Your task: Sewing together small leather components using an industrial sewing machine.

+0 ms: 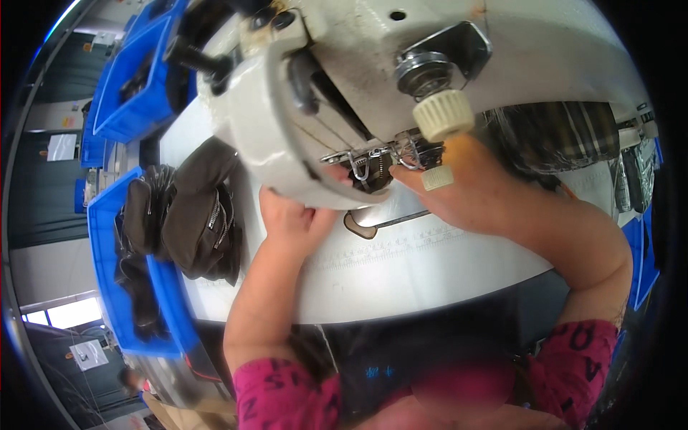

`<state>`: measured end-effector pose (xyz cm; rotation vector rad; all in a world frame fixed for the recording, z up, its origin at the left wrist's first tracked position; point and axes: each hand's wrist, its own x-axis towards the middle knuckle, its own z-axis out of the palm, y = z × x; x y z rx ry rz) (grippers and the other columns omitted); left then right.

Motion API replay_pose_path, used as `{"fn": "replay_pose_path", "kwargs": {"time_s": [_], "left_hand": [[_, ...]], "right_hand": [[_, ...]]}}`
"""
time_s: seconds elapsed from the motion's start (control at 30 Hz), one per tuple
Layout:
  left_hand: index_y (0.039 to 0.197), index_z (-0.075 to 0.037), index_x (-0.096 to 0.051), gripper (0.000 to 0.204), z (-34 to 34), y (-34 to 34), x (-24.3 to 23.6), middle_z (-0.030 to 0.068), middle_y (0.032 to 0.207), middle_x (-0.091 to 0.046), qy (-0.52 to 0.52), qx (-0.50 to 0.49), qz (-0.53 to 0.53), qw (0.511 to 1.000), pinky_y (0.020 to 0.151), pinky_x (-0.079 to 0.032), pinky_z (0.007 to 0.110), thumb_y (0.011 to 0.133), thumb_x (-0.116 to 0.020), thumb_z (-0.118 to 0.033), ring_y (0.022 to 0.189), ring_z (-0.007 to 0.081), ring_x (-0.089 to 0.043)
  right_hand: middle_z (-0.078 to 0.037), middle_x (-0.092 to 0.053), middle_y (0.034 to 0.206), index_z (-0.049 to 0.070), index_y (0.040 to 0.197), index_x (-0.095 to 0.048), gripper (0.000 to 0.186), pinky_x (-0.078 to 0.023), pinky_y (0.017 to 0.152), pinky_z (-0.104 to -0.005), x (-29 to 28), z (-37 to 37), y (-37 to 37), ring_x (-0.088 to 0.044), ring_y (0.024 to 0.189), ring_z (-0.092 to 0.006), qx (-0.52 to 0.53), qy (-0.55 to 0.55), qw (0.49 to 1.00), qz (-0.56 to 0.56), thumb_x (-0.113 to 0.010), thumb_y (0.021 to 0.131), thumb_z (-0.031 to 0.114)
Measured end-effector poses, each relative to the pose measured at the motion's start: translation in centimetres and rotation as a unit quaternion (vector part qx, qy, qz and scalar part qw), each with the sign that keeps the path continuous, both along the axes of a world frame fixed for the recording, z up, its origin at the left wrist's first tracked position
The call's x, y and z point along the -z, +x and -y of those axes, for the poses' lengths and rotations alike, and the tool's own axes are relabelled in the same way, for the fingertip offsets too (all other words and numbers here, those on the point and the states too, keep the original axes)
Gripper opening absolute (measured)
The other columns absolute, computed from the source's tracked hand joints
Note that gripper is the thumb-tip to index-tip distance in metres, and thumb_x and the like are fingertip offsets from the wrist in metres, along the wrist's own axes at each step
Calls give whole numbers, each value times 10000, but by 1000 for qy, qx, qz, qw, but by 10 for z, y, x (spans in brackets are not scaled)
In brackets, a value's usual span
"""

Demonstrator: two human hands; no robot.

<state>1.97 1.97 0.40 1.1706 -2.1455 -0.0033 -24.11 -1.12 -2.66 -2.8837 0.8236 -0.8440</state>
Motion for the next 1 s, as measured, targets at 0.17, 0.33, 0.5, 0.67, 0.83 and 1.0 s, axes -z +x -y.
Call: {"fn": "replay_pose_path", "kwargs": {"time_s": [0.17, 0.33, 0.5, 0.67, 0.83, 1.0], "left_hand": [[1071, -116, -757, 338, -2, -3, -16, 79, 1001, -727, 51, 112, 79, 989, 722, -544, 387, 746, -843, -150, 842, 278, -702], [1138, -130, -748, 374, -2, 2, -12, 133, 1123, -669, 216, 27, 86, 972, 850, -482, 421, 783, -831, -211, 1043, 333, -614], [1061, -84, -719, 302, -5, -3, -19, 137, 1164, -658, 245, 29, 93, 965, 878, -494, 437, 792, -816, -181, 1055, 345, -607], [895, -47, -619, 200, -5, -2, -16, 122, 1219, -660, 210, 37, 105, 971, 880, -510, 443, 771, -773, -74, 1044, 350, -619], [876, -52, -594, 205, -2, -5, -9, 73, 1075, -675, 170, 48, 35, 984, 779, -530, 426, 759, -760, -81, 1006, 321, -631], [893, -84, -600, 247, -5, -16, -3, 40, 1063, -667, 79, 1, 84, 993, 794, -488, 412, 740, -793, -101, 996, 284, -617]], "right_hand": [[-35, -530, 818, 103, 659, -609, 117, -457, 668, -347, 4, 1, -1, -551, 867, -208, 1, 6, 1000, 22, -701, 723, 137], [-48, -551, 851, 87, 687, -623, 121, -497, 684, -380, 4, -3, 2, -584, 853, -232, 20, 46, 998, 23, -718, 740, 140], [-55, -554, 836, 90, 712, -640, 115, -492, 674, -392, 8, -4, 3, -589, 830, -243, 19, 60, 996, 64, -726, 763, 147], [-68, -561, 812, 95, 756, -655, 99, -487, 671, -421, 9, -1, 1, -598, 837, -259, -4, 115, 993, 23, -720, 793, 158], [-116, -595, 848, 193, 1175, -739, 340, -493, 702, -444, 9, -6, 6, -617, 877, -297, 29, 202, 978, -46, -708, 836, 185], [-171, -613, 888, 225, 1305, -702, 461, -504, 748, -452, 21, -5, 5, -620, 858, -352, 16, 113, 993, -35, -698, 847, 175]]}}
